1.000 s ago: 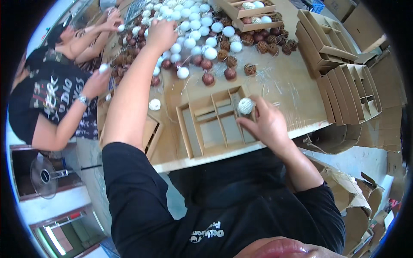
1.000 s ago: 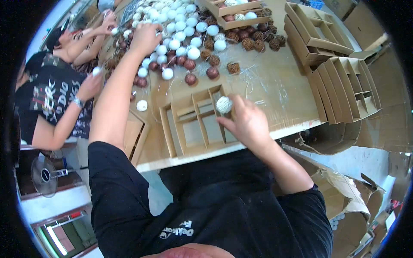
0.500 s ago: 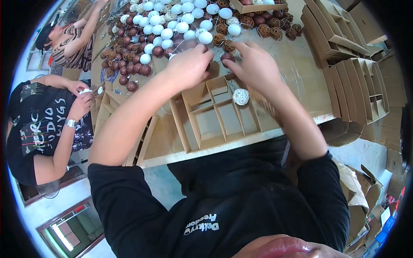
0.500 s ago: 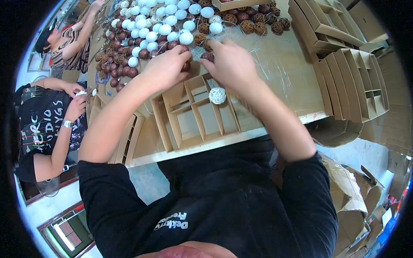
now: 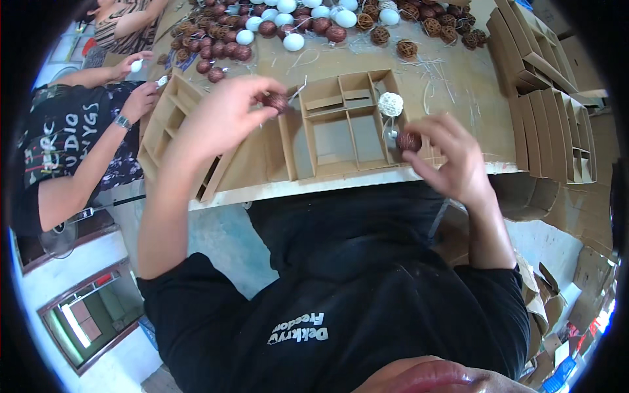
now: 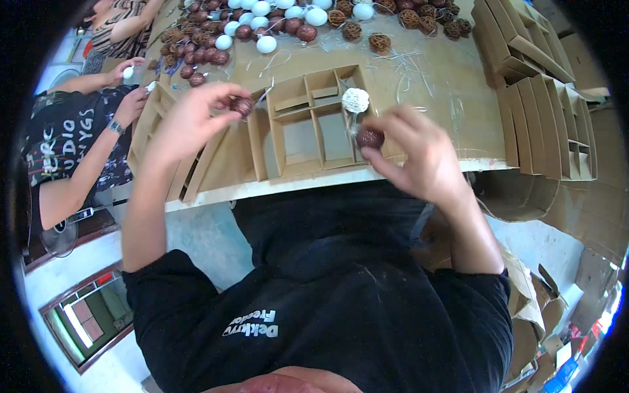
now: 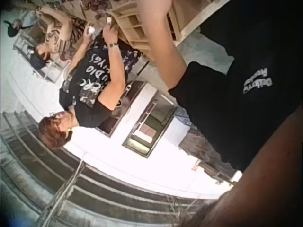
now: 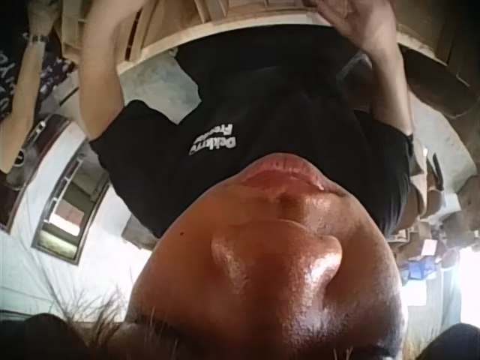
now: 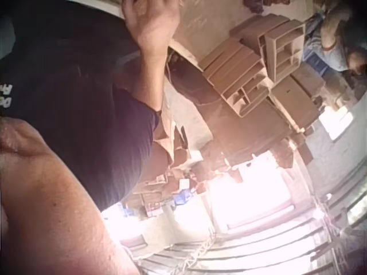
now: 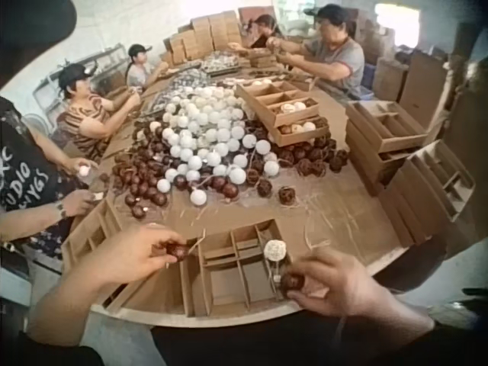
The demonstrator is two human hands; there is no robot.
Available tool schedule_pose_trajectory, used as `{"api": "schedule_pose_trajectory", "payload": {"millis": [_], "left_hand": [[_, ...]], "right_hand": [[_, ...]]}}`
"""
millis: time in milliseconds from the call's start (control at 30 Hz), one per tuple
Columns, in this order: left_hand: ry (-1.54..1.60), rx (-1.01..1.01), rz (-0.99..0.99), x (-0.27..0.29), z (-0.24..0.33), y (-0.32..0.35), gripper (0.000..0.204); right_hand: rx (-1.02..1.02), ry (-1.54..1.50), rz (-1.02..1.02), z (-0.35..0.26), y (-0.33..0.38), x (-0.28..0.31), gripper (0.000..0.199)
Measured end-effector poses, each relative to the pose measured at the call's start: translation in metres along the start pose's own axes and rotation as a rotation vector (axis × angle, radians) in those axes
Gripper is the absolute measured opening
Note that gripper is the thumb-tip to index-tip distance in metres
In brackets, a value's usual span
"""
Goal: The person packs spherical ornaments into partitioned cardboard boxes by hand, placing the ornaments into individual compartments and moving the filled boxes aside.
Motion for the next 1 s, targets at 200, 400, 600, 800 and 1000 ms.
{"api": "schedule_pose_trajectory", "payload": {"millis": [200,400,600,800,1000], "left_hand": [[-0.250,-0.039,0.270,-0.056,0.006,-0.005,0.028],[-0.326,0.029,0.424,-0.072,-0.008,-0.016,0.022],[-0.334,-0.045,0.588,-0.078,-0.022,-0.018,0.021],[-0.473,-0.072,0.589,-0.070,-0.019,-0.023,0.033],[-0.297,-0.026,0.524,-0.073,-0.032,-0.033,0.035]], "right_hand": [[0.059,0.086,-0.049,0.007,0.007,-0.035,0.028],[-0.118,-0.022,-0.138,0.005,0.004,-0.040,0.025],[-0.061,-0.037,-0.053,0.009,-0.001,-0.038,0.030],[-0.122,-0.093,-0.104,0.017,-0.009,-0.035,0.023],[-0.157,-0.099,-0.233,0.019,-0.014,-0.030,0.026]]}}
Point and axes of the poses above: each hand's wrist, its own y-axis away from the middle knuckle, its own x-axis out of the back of the hand, z = x × y, the point moved 3 cm from there along -y, towards the middle knuckle, and after that the axes turned 8 degrees about -z, right-handed, at the moved point
